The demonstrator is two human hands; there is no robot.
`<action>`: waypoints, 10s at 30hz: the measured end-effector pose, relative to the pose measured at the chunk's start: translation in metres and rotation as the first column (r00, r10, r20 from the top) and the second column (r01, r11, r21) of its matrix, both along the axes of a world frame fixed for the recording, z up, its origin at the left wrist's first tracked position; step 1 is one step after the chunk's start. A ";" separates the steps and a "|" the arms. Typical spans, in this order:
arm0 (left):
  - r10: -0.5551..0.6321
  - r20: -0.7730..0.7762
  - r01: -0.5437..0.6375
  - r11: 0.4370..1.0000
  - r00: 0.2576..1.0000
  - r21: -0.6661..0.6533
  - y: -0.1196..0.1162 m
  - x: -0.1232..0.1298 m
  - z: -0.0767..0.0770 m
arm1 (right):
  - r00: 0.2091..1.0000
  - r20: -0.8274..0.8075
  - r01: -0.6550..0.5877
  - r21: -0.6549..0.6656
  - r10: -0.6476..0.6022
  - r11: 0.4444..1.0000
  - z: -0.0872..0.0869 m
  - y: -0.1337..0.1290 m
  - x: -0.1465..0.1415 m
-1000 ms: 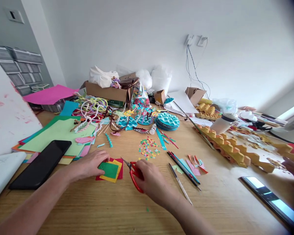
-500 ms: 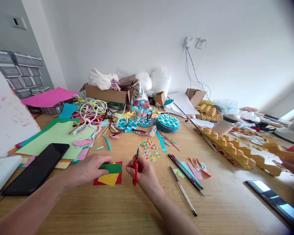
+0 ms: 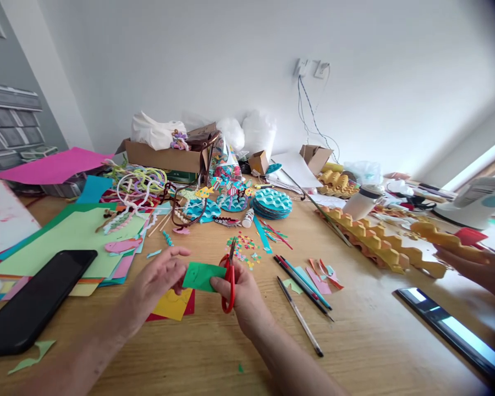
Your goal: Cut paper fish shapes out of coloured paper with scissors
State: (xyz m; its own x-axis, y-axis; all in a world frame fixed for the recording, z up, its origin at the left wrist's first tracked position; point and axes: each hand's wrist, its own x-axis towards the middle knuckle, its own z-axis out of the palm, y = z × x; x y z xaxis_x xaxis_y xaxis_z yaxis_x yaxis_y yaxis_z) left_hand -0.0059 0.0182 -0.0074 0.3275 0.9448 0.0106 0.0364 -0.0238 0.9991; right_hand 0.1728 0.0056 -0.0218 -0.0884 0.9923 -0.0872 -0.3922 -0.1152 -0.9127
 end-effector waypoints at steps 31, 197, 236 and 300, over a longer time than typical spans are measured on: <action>0.234 -0.022 -0.235 0.965 0.972 -0.119 -0.015 0.021 -0.026 | 0.992 0.081 -0.094 -0.055 0.098 0.994 0.000 -0.012 -0.012; 0.248 -0.825 0.700 0.440 0.507 0.563 -0.058 -0.004 -0.054 | 0.560 0.801 -0.182 0.367 -0.210 0.912 -0.030 -0.076 0.016; 0.303 -0.773 0.678 0.371 0.557 0.634 -0.057 -0.004 -0.055 | 0.546 0.820 -0.246 0.351 -0.170 0.903 -0.031 -0.075 0.016; 0.302 -0.763 0.674 0.357 0.572 0.647 -0.055 -0.004 -0.052 | 0.509 0.829 -0.181 0.369 -0.234 0.912 -0.032 -0.078 0.016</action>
